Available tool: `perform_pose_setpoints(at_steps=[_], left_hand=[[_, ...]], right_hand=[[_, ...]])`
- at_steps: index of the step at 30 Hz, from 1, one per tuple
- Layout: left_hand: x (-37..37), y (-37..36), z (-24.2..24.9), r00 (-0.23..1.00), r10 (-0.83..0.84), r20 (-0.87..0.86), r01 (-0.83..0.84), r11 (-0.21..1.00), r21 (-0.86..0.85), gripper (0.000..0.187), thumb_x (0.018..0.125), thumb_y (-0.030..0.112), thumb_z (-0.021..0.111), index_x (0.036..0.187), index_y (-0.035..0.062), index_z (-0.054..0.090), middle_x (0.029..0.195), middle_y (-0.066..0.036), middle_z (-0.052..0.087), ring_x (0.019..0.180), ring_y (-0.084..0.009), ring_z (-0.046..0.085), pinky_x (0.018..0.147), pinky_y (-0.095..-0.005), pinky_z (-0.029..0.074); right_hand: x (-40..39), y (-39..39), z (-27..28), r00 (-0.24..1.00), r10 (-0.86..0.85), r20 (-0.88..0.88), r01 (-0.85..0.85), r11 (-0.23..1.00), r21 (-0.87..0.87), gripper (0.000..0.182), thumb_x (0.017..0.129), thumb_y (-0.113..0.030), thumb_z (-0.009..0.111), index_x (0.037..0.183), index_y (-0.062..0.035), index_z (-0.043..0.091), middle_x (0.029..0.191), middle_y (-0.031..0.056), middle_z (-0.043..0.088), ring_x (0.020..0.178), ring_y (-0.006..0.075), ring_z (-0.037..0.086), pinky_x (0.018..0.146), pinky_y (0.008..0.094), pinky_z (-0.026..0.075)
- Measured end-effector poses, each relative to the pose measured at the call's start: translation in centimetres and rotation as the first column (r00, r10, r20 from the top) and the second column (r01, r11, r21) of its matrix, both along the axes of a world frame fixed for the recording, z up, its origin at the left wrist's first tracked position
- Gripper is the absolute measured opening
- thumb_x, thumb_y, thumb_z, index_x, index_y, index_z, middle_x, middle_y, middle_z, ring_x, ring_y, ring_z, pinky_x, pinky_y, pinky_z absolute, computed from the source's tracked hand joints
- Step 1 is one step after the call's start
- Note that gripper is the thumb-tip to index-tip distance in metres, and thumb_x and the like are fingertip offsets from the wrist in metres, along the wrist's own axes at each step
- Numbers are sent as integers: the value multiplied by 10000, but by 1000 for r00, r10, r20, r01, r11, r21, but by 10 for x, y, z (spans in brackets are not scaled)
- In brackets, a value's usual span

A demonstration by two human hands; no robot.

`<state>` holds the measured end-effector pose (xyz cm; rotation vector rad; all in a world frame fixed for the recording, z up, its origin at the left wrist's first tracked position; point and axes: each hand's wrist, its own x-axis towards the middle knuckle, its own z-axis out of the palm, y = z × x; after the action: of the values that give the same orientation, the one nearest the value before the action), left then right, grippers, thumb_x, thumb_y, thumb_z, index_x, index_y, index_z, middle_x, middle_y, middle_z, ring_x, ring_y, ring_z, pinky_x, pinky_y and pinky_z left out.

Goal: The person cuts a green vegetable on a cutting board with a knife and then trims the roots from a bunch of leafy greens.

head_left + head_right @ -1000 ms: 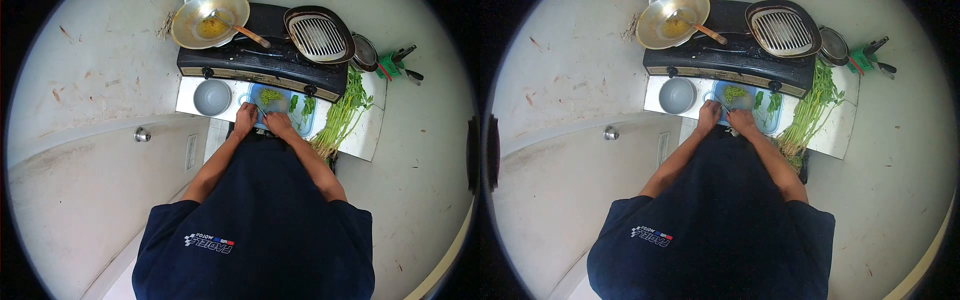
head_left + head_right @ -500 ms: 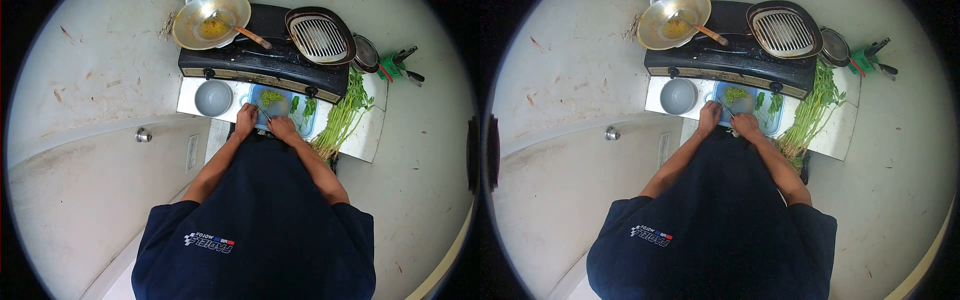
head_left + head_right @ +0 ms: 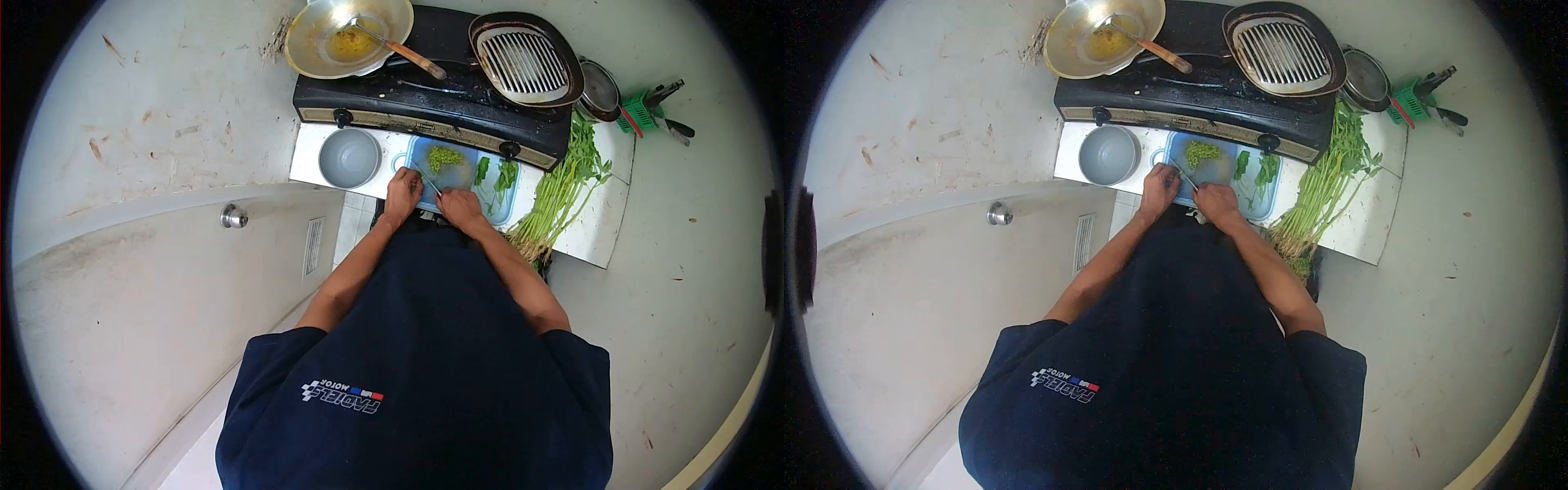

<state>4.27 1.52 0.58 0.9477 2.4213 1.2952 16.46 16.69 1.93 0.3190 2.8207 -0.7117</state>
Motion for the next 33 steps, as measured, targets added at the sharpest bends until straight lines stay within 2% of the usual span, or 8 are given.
perform_pose_setpoints(at_steps=[7,10,19,25,28,32,33], left_hand=[[-1,-3,-1,998,-27,-64,24,999,-48,145,856,-8,693,1001,-11,705,955,-175,656,847,-367,671,770,-420,543],[-1,-3,-4,998,-23,-57,20,999,-37,147,860,-4,695,1007,-6,709,949,-170,656,830,-356,670,754,-421,541],[0,-3,-6,998,-19,-53,16,998,-63,142,857,-3,701,998,5,709,886,-149,618,763,-318,657,697,-408,528],[-1,-3,-7,999,-14,-31,11,995,-99,124,863,5,705,987,8,709,875,-148,615,759,-318,659,699,-412,532],[-2,-3,-8,998,-12,-64,7,997,-76,114,868,8,707,983,9,710,873,-151,627,756,-319,664,704,-407,538],[-1,-1,-3,1000,18,-7,-18,999,-38,100,839,-32,686,937,-11,689,893,-190,656,857,-384,655,767,-449,529],[-1,-3,-5,1000,12,-24,-13,999,-36,96,853,-20,694,948,-9,696,896,-183,662,828,-363,663,748,-435,535]], right_hand=[[2,0,2,1000,-5,-5,5,1000,-25,441,1034,-346,515,848,10,697,790,240,721,744,397,726,680,494,570],[-4,-3,1,997,-71,-27,71,997,-31,439,1039,-343,509,858,11,694,780,239,719,734,397,726,675,496,570],[-1,-4,1,1000,-6,-15,5,1000,-15,448,1049,-348,505,862,18,684,739,240,708,697,409,720,651,500,568],[-10,-6,-8,990,35,-135,-39,999,-22,425,1045,-327,504,885,10,709,817,228,731,767,403,729,706,494,572],[-11,-7,-5,1000,6,-2,-6,999,-35,419,1040,-319,502,898,10,719,858,224,736,822,399,730,751,498,571],[3,-3,-1,998,34,45,-32,998,-45,429,1037,-322,502,895,19,720,856,232,732,822,407,725,768,508,569],[6,-2,-2,999,20,37,-19,999,-45,431,1037,-323,503,896,21,720,851,232,731,817,408,724,765,510,569]])
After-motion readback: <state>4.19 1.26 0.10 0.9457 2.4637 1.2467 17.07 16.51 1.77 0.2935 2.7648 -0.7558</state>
